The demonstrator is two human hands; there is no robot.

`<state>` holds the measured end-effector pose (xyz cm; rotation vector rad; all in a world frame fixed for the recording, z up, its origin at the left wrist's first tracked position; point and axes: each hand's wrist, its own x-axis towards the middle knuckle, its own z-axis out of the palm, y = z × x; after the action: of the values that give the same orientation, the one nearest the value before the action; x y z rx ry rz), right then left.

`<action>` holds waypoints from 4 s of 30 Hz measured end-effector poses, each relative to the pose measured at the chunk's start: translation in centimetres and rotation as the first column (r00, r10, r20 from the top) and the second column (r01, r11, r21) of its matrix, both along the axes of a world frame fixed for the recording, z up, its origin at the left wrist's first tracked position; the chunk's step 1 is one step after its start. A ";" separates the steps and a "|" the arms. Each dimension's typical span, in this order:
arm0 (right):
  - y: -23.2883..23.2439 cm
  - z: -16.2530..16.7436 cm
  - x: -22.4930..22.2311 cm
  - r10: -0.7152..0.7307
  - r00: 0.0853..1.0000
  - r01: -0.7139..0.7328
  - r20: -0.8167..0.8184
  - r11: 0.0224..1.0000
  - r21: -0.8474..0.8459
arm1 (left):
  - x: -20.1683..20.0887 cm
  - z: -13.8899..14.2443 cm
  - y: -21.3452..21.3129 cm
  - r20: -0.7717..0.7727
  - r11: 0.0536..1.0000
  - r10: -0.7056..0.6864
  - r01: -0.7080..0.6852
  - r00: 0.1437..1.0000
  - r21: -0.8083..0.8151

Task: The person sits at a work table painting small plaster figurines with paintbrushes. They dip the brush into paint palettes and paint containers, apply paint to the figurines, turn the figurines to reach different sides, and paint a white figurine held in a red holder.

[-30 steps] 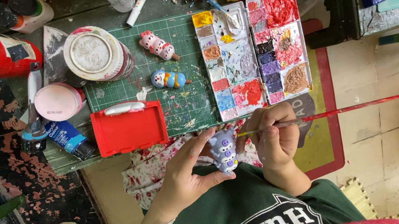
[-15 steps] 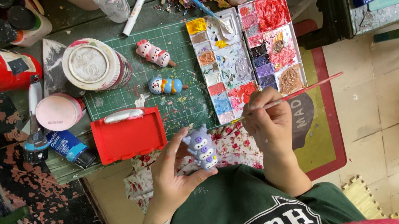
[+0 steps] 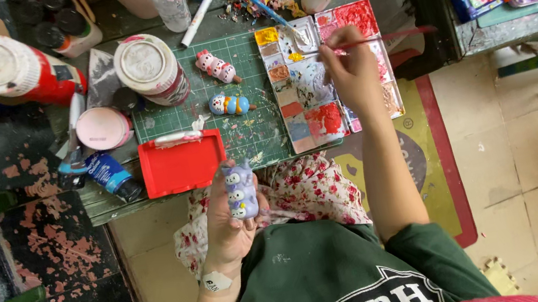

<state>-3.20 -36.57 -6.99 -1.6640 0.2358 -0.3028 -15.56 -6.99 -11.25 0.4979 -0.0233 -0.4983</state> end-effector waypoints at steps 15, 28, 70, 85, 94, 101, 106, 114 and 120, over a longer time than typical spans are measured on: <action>3.1 4.9 2.2 -0.092 0.994 0.044 -0.066 0.849 -0.527 | 0.6 2.2 3.5 0.187 0.939 0.258 -0.292 0.948 0.184; 1.9 3.1 0.8 -0.104 0.994 0.110 0.035 0.946 -0.304 | 0.9 2.6 2.3 0.276 0.945 0.130 -0.203 0.952 0.256; 10.2 4.3 -14.6 0.121 0.810 -0.290 0.574 0.933 0.214 | -2.6 5.3 0.8 0.143 0.954 -0.300 0.293 0.943 0.069; 10.0 5.2 -14.5 0.161 0.770 -0.189 0.617 0.982 -0.021 | -2.6 5.5 0.8 0.173 0.956 -0.286 0.268 0.943 0.118; 9.8 6.0 -14.7 0.231 0.767 -0.244 0.598 0.968 -0.062 | -2.7 5.8 0.8 0.158 0.957 -0.279 0.260 0.947 0.130; 9.9 5.7 -14.5 0.224 0.761 -0.194 0.609 0.974 -0.116 | -2.7 5.7 0.7 0.170 0.960 -0.270 0.250 0.948 0.129; 10.0 6.0 -14.6 0.228 0.767 -0.211 0.600 0.972 -0.098 | -2.7 5.6 0.7 0.149 0.957 -0.288 0.277 0.946 0.092; 10.1 6.3 -14.6 0.223 0.783 -0.204 0.581 0.974 -0.100 | -2.7 5.7 0.6 0.155 0.959 -0.267 0.246 0.951 0.142; 10.0 6.5 -14.6 0.233 0.794 -0.206 0.561 0.972 -0.112 | -2.7 5.8 0.5 0.153 0.961 -0.270 0.256 0.951 0.109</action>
<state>-17.83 -26.54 -0.51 -1.5495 -0.4222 -0.6182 -18.23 -6.46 -5.44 0.6262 -0.2321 -0.7207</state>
